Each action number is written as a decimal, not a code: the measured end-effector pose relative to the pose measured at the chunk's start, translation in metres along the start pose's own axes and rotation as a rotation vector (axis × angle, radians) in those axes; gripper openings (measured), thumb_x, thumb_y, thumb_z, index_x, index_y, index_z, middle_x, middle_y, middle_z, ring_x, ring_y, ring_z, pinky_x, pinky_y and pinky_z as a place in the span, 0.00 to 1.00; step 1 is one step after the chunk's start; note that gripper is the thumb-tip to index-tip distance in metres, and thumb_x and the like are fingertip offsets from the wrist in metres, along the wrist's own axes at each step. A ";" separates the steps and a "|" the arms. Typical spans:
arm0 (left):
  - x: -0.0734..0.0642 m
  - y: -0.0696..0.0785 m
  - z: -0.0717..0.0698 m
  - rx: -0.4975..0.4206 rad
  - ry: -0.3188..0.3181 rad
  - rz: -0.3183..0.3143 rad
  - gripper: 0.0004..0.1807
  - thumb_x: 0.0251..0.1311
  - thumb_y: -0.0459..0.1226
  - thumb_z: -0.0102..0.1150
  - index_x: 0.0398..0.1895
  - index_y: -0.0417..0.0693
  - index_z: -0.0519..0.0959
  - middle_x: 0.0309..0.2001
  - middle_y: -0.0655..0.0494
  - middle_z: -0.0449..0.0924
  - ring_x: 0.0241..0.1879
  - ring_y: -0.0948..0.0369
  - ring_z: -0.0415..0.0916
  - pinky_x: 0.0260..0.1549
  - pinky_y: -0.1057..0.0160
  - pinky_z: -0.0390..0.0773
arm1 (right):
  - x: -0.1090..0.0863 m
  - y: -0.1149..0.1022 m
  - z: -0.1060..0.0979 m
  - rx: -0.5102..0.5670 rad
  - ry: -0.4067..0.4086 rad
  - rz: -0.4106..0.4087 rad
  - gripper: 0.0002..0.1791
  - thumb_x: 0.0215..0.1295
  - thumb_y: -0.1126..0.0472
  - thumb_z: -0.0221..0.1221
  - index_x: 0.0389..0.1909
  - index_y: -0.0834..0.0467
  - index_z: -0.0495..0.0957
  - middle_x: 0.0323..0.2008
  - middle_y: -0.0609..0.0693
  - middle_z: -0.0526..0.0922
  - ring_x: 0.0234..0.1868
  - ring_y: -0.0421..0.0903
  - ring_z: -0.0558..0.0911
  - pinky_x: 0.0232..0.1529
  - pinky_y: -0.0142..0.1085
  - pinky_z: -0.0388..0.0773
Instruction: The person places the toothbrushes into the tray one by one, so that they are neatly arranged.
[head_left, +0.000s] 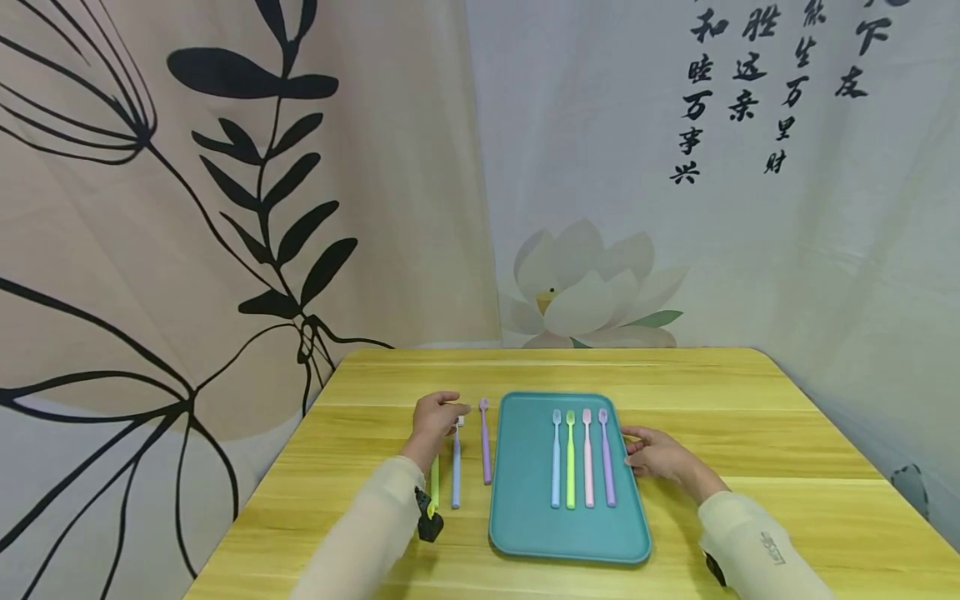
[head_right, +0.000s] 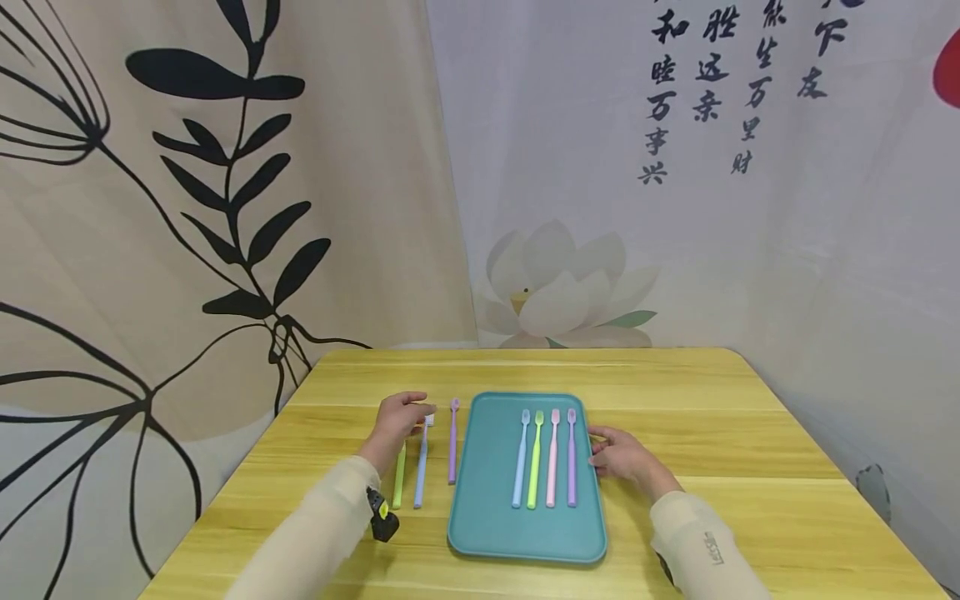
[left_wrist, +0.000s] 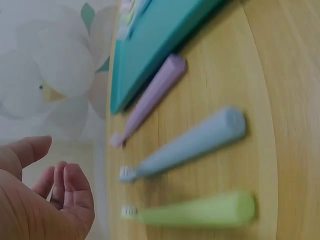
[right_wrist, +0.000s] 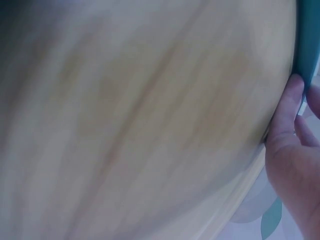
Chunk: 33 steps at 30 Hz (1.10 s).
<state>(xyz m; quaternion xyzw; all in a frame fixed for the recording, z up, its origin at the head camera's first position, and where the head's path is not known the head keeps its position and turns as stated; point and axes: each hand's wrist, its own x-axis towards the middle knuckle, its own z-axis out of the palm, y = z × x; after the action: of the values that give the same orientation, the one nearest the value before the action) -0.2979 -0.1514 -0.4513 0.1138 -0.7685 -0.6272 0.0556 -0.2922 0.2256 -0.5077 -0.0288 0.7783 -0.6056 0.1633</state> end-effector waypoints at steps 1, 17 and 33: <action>0.001 -0.001 -0.004 0.001 0.007 -0.002 0.19 0.60 0.32 0.66 0.55 0.37 0.80 0.35 0.50 0.80 0.31 0.55 0.74 0.41 0.48 0.79 | 0.000 0.000 0.000 0.001 -0.001 -0.001 0.36 0.62 0.79 0.54 0.72 0.74 0.54 0.41 0.61 0.68 0.40 0.51 0.74 0.41 0.41 0.81; 0.004 -0.036 -0.048 0.051 0.008 -0.066 0.24 0.61 0.30 0.63 0.60 0.31 0.74 0.15 0.61 0.63 0.14 0.66 0.57 0.21 0.64 0.67 | 0.000 -0.001 -0.002 -0.005 -0.004 0.002 0.36 0.63 0.79 0.54 0.72 0.73 0.54 0.43 0.62 0.69 0.42 0.52 0.75 0.43 0.42 0.81; -0.008 -0.048 -0.047 0.101 -0.001 -0.091 0.21 0.58 0.28 0.64 0.55 0.28 0.77 0.43 0.43 0.80 0.33 0.57 0.75 0.31 0.63 0.79 | 0.000 0.003 -0.002 0.020 0.006 -0.001 0.35 0.63 0.80 0.52 0.72 0.73 0.55 0.42 0.62 0.68 0.40 0.52 0.75 0.42 0.42 0.81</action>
<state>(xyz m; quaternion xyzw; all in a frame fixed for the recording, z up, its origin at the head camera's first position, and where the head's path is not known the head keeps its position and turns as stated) -0.2743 -0.2037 -0.4882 0.1510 -0.7933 -0.5894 0.0209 -0.2924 0.2282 -0.5100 -0.0257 0.7727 -0.6136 0.1607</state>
